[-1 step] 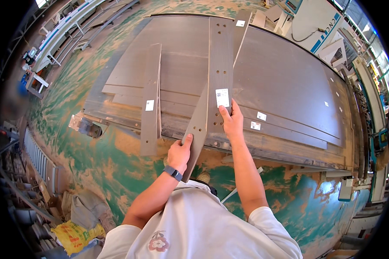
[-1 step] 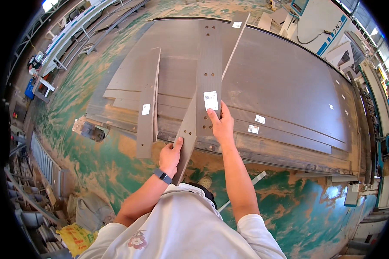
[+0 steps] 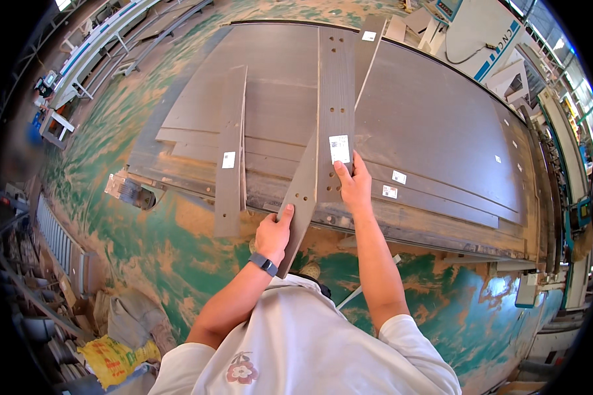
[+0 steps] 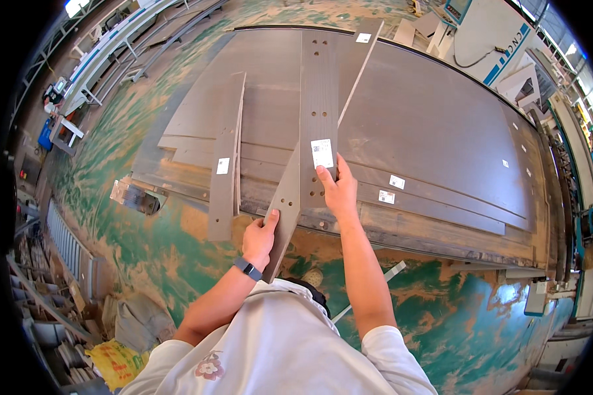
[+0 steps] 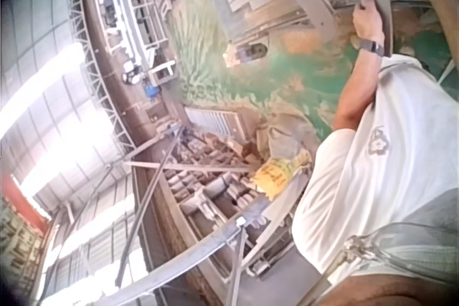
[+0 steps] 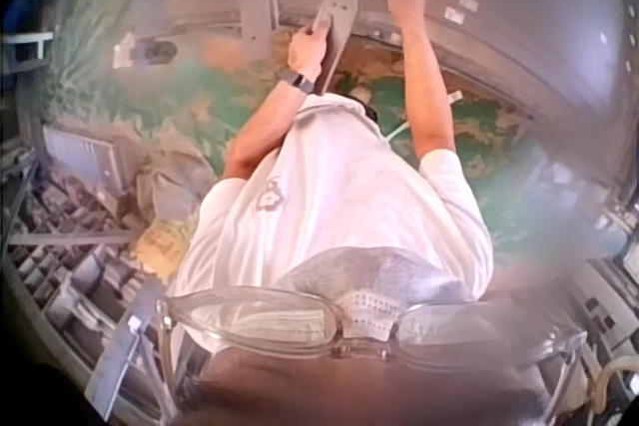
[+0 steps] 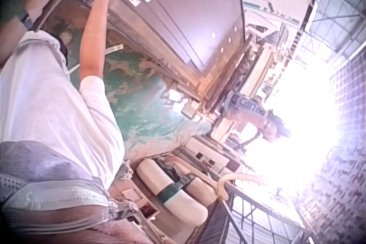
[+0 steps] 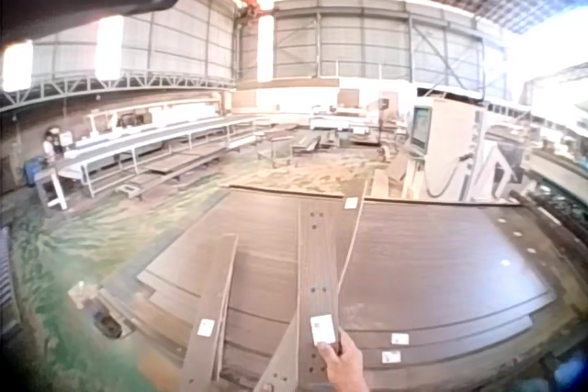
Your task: The person walks through a workshop and picks up a roll of labels. They proceed to apply individual labels to several cut wooden panels resting on a large CNC machine table. The person handles the panels one by one, placing them on the table, applying a label, and then moving them to a different location.
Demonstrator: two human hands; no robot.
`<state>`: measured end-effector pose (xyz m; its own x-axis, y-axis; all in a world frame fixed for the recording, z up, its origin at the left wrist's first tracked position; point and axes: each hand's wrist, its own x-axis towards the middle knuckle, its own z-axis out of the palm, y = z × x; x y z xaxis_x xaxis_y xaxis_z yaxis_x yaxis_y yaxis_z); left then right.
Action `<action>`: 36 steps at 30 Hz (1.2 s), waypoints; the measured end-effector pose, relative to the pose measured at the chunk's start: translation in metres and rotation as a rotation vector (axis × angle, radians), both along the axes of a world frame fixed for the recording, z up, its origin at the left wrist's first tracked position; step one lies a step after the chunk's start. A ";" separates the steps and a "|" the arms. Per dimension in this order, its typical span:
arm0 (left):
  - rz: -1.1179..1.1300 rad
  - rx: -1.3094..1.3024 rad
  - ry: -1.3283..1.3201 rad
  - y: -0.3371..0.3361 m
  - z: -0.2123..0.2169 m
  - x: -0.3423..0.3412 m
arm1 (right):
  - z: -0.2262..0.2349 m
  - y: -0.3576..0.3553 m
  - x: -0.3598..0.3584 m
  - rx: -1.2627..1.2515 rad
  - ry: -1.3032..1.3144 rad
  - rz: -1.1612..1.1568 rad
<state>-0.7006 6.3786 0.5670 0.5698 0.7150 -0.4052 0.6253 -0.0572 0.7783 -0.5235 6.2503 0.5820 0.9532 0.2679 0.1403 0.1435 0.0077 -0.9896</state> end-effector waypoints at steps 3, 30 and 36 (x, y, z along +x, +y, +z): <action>-0.049 0.116 0.124 0.011 0.014 -0.005 | 0.013 -0.014 0.008 -0.220 -0.109 -0.068; 0.270 -0.007 -0.004 0.081 -0.024 -0.036 | -0.089 -0.114 -0.059 -0.190 0.184 -0.120; 0.375 0.127 0.157 0.125 -0.018 -0.044 | -0.088 -0.036 -0.082 -0.081 0.271 0.030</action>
<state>-0.7445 6.5033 0.5491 0.1993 0.9106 -0.3619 0.7315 0.1075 0.6733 -0.6050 6.2141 0.4936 0.9446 0.2964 -0.1414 -0.1252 -0.0729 -0.9894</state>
